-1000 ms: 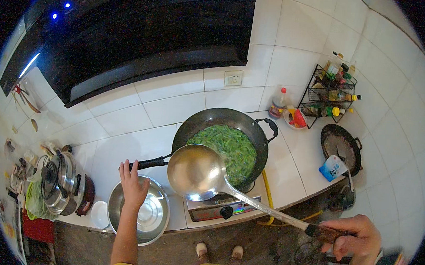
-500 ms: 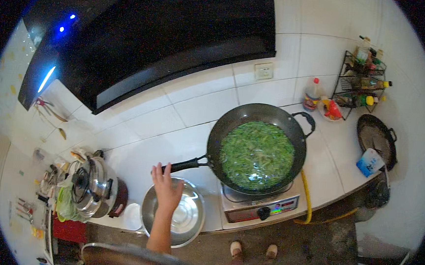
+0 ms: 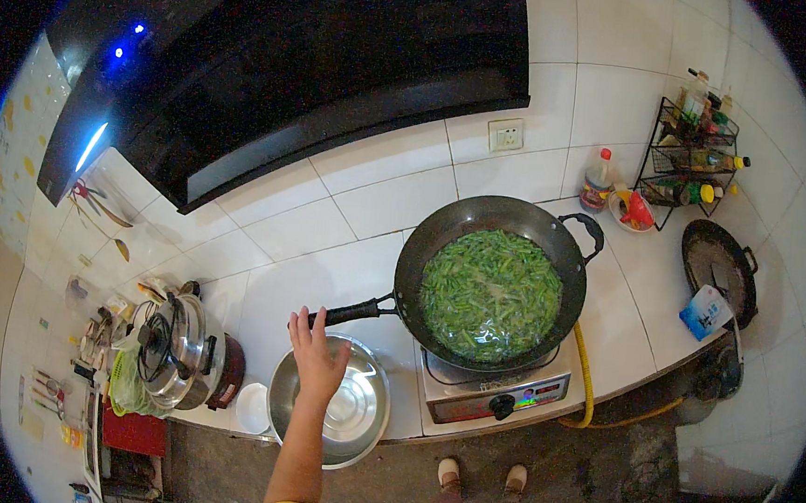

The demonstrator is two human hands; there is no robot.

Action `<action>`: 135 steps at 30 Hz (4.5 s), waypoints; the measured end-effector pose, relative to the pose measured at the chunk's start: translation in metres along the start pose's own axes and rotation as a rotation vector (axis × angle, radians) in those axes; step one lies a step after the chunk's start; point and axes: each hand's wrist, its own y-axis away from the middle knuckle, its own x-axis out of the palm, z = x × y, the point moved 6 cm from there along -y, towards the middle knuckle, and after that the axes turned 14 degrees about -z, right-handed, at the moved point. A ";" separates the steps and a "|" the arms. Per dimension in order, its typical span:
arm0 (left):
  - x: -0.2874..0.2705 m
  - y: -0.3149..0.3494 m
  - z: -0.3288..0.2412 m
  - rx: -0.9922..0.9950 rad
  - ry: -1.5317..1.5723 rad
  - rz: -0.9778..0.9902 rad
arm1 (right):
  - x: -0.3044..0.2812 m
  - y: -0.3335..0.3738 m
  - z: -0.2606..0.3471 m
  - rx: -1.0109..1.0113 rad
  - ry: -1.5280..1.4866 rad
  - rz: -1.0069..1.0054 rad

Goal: The person stirs green beans in a wok using a ladle, pours water from a bowl into the wok, rinses the bowl in a sink, and adds seasoning from a packet to the vegetables.

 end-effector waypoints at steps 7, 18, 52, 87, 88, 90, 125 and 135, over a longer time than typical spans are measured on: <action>0.020 0.009 0.022 0.136 -0.083 0.024 | 0.002 -0.008 0.013 -0.075 0.102 -0.052; 0.000 -0.012 0.017 -0.018 -0.086 0.096 | 0.076 -0.159 -0.058 -0.585 0.918 -0.379; -0.010 -0.003 0.037 -0.024 0.022 0.005 | 0.112 -0.147 -0.068 -0.610 1.117 -0.484; 0.007 -0.019 0.010 0.100 -0.019 0.120 | 0.178 -0.230 -0.083 -0.712 0.825 -0.332; 0.007 -0.020 0.009 0.103 -0.012 0.110 | 0.186 -0.223 -0.076 -0.737 0.873 -0.280; 0.007 -0.017 0.011 0.101 0.001 0.102 | 0.191 -0.200 -0.061 -0.735 1.067 -0.211; 0.030 0.030 -0.293 0.031 0.349 0.204 | -0.295 -0.364 -0.457 0.153 -0.189 -0.859; 0.029 0.078 -0.338 0.028 0.415 0.240 | -0.281 -0.389 -0.471 -0.122 0.083 -0.957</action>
